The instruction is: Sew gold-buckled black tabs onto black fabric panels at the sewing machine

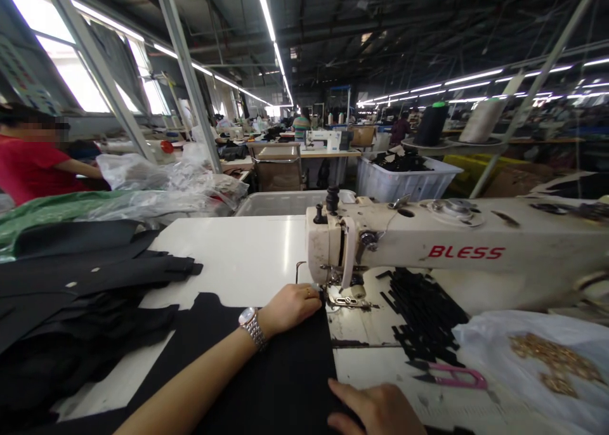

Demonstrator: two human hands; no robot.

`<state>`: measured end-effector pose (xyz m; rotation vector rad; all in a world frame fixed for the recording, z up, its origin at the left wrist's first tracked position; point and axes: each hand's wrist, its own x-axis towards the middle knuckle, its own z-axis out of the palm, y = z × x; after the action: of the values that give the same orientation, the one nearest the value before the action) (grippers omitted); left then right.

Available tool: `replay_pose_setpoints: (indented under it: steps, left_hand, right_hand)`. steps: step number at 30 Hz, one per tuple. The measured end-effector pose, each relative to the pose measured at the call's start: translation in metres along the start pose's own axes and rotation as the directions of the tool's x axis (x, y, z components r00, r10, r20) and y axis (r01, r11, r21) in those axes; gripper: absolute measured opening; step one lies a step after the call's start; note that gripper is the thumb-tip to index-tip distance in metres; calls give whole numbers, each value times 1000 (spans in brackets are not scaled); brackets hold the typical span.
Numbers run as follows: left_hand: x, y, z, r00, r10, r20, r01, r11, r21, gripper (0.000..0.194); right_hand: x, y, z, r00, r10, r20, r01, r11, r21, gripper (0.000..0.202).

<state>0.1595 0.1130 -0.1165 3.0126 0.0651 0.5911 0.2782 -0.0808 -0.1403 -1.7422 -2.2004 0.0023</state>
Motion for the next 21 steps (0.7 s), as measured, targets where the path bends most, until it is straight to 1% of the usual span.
replay_pose_setpoints:
  steps: [2, 3, 6, 12, 16, 21]
  left_hand:
    - [1, -5, 1, 1000, -15, -17, 16, 1000, 26, 34]
    - [2, -7, 2, 999, -26, -25, 27, 999, 41, 34]
    - [2, -11, 3, 999, -42, -34, 45, 996, 80, 33]
    - [3, -12, 6, 1000, 10, -30, -7, 995, 104, 32]
    - [4, -13, 6, 999, 27, -37, -23, 995, 97, 32]
    - [5, -9, 7, 1000, 6, -30, -3, 996, 86, 31]
  right_hand:
    - [12, 6, -13, 994, 70, 83, -76, 994, 73, 30]
    - [17, 9, -18, 991, 83, 107, -94, 989, 110, 30]
    - [20, 14, -21, 986, 92, 138, -114, 981, 159, 32]
    - [7, 11, -7, 994, 75, 78, -81, 993, 84, 32]
    - [0, 11, -8, 995, 87, 54, -93, 986, 135, 31]
    - [-9, 13, -8, 992, 128, 5, -127, 980, 155, 29]
